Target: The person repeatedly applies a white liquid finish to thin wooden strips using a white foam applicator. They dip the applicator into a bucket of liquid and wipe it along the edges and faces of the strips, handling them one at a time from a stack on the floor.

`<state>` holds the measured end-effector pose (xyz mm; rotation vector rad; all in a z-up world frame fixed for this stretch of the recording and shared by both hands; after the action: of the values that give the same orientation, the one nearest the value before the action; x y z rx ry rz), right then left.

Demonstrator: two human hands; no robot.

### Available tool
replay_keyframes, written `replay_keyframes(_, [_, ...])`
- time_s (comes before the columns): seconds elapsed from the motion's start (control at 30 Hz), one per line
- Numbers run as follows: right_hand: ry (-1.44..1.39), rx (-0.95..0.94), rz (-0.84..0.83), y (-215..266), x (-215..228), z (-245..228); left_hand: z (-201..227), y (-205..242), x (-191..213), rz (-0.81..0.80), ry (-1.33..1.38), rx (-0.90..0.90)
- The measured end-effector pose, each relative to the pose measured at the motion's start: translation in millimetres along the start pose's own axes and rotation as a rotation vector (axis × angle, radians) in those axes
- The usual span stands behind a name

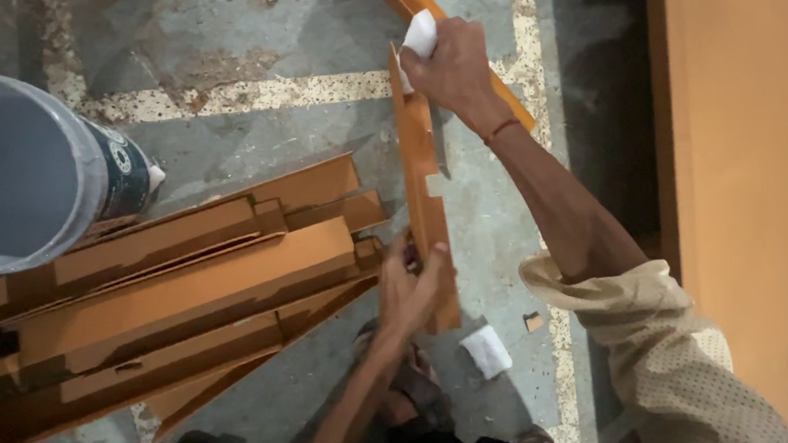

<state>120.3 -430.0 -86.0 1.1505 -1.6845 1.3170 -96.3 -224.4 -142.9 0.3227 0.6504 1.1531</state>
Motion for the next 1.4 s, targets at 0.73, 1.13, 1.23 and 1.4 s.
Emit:
replay_keyframes(0.73, [-0.203,-0.329,-0.825,80,52,-21,-41,26,-22,-0.163,0.475,0.086])
replay_keyframes(1.13, [0.128,0.181,-0.281,-29,2,-5,-34,25,-10,-0.202,0.509,0.084])
replay_keyframes(1.23, [0.322,0.193,-0.511,-19,-13,-10,-42,26,-7,-0.203,0.498,0.109])
replay_keyframes(1.4, [0.000,-0.228,-0.913,40,12,-12,-52,24,-1,-0.193,0.491,0.108])
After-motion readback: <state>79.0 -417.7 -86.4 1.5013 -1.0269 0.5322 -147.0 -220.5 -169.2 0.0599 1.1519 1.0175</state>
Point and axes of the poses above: each hand's wrist, its own y-axis away from the middle knuckle, its own x-axis out of the back of the hand, z = x × y, the point moved 9 cm from there along -y, towards the middle knuckle, and after that the axes turned 9 degrees about y, right-handed, at the moved point
